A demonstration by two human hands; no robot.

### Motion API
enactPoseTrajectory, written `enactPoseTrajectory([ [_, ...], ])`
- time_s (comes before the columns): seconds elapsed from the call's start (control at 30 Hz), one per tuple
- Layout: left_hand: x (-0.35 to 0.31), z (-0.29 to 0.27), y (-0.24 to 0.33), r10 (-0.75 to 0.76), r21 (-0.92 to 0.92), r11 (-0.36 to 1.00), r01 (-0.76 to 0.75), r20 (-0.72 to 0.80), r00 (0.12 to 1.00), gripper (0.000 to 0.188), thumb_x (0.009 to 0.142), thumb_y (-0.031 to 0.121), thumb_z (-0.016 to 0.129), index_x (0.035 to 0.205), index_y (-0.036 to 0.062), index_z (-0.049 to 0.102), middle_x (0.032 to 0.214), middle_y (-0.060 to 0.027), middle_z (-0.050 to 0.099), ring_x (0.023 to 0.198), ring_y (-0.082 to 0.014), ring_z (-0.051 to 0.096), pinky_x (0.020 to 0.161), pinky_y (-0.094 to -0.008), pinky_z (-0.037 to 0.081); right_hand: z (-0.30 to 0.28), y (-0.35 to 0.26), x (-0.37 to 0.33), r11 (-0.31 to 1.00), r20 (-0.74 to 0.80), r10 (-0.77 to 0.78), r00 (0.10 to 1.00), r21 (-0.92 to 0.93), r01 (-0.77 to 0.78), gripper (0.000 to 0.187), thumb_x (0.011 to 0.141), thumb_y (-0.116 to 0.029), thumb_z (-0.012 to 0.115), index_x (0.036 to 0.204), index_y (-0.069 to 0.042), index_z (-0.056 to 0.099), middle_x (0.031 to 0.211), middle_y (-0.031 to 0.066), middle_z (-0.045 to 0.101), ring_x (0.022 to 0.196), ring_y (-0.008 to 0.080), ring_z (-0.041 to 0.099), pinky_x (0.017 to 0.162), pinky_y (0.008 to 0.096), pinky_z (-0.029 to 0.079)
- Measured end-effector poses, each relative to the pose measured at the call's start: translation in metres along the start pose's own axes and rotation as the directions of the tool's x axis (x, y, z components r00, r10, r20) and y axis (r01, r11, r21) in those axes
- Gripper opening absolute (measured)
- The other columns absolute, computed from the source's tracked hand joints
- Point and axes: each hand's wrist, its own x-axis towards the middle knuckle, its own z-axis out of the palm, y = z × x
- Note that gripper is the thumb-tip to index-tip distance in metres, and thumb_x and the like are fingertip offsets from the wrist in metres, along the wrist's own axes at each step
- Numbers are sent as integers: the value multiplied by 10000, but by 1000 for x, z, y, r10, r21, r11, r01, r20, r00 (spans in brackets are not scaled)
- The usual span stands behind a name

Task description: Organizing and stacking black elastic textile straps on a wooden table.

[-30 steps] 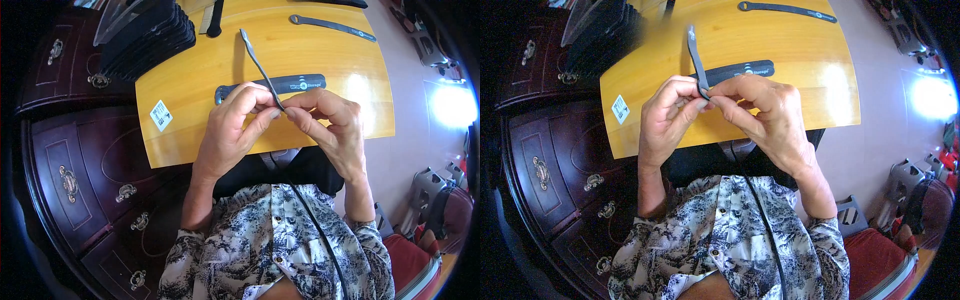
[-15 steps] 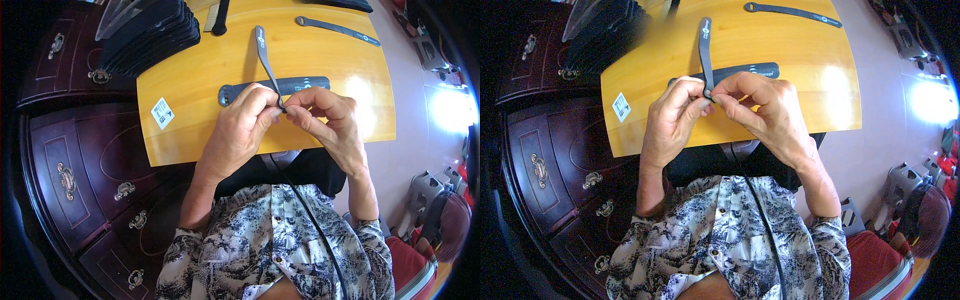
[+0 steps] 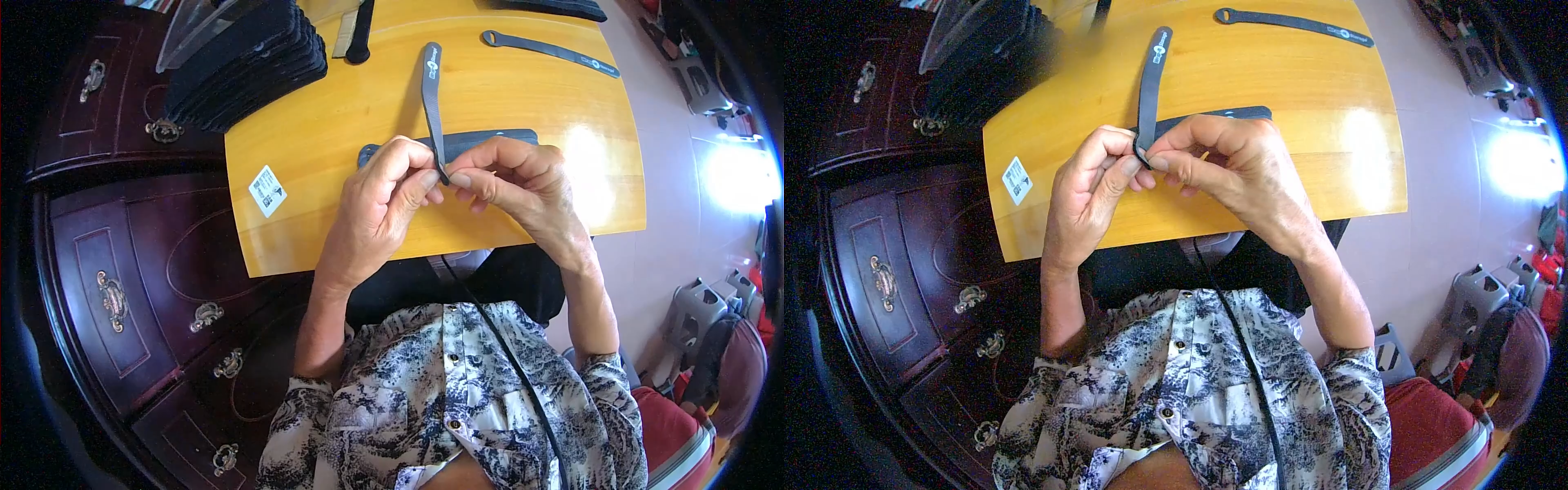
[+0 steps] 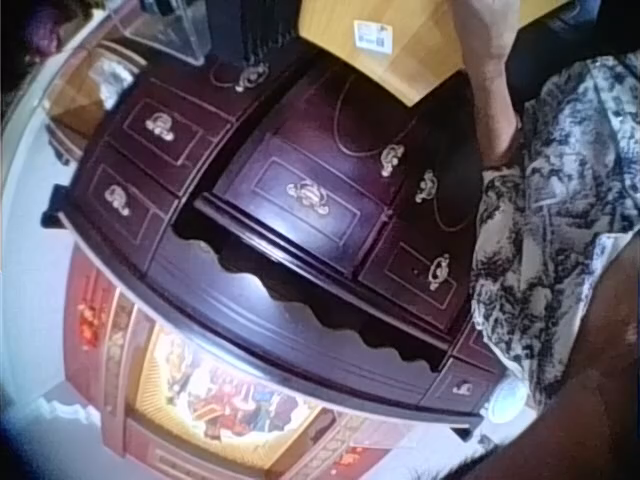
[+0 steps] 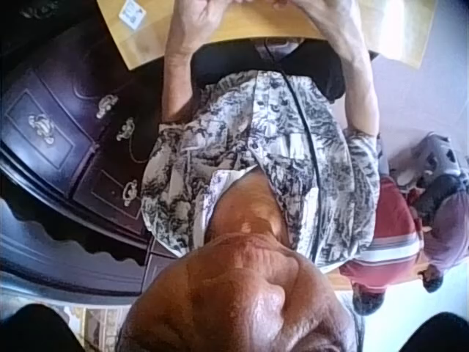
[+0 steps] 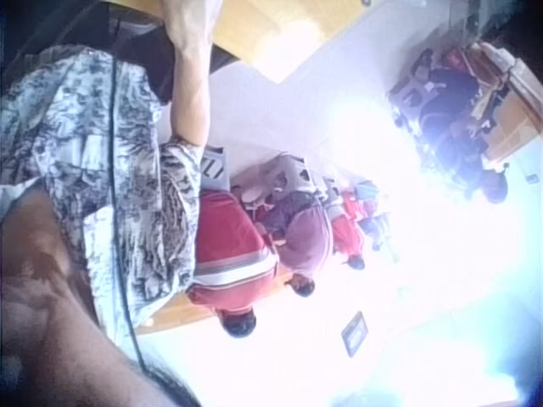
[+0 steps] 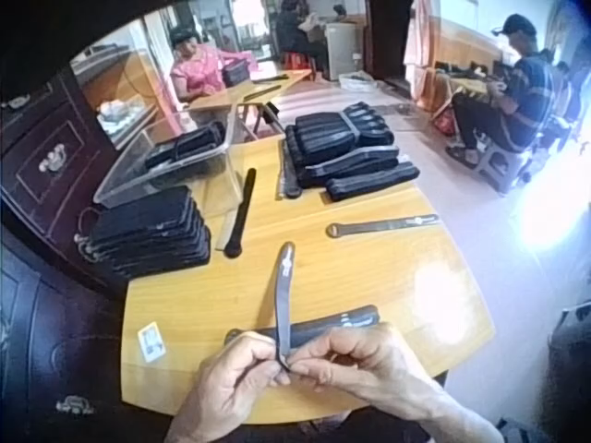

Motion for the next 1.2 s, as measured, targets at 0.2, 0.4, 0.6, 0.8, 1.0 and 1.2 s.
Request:
enactPoseTrajectory([
  [0.2,0,-2,2,78,171,982,-80,16,997,49,943,36,542,921,5,511,816,-76,562,715,-141,617,640,-271,478,2,-3,3,994,-13,12,1000,-107,-14,179,890,-135,660,937,35,685,800,51,692,692,79,632,625,223,532],
  [0.4,1,-1,2,10,-10,1000,-11,-28,1000,54,943,37,543,920,4,507,807,-74,557,715,-143,622,635,-273,481,1,-5,4,1000,11,-23,1000,-13,23,176,891,-130,657,937,37,684,806,56,696,711,95,644,640,238,546],
  [0.6,2,-2,3,49,97,994,-49,0,999,48,941,28,541,921,3,506,814,-74,542,716,-141,620,634,-268,479,0,-2,3,999,8,-21,1000,-39,21,181,891,-137,659,934,37,685,809,58,698,722,93,648,649,237,548],
  [0.8,0,-2,0,17,-7,1000,-17,0,1000,39,941,27,539,927,6,509,816,-73,534,719,-139,617,639,-269,480,-1,-4,3,1000,22,2,1000,-4,-2,183,895,-142,655,936,32,690,800,58,697,699,92,642,640,233,545],
  [1.0,0,-2,3,18,30,999,-17,-11,1000,43,943,33,540,927,6,510,818,-69,535,721,-138,616,643,-265,483,1,-3,3,998,16,-52,999,-27,52,180,897,-138,651,930,34,692,787,58,696,682,87,637,627,229,539],
  [1.2,-1,-2,1,10,13,1000,-10,-2,1000,40,944,32,538,932,6,510,828,-67,536,728,-137,618,650,-264,488,2,-5,3,998,9,-34,999,-44,34,173,898,-130,648,931,34,691,782,58,696,670,86,635,622,231,540],
])
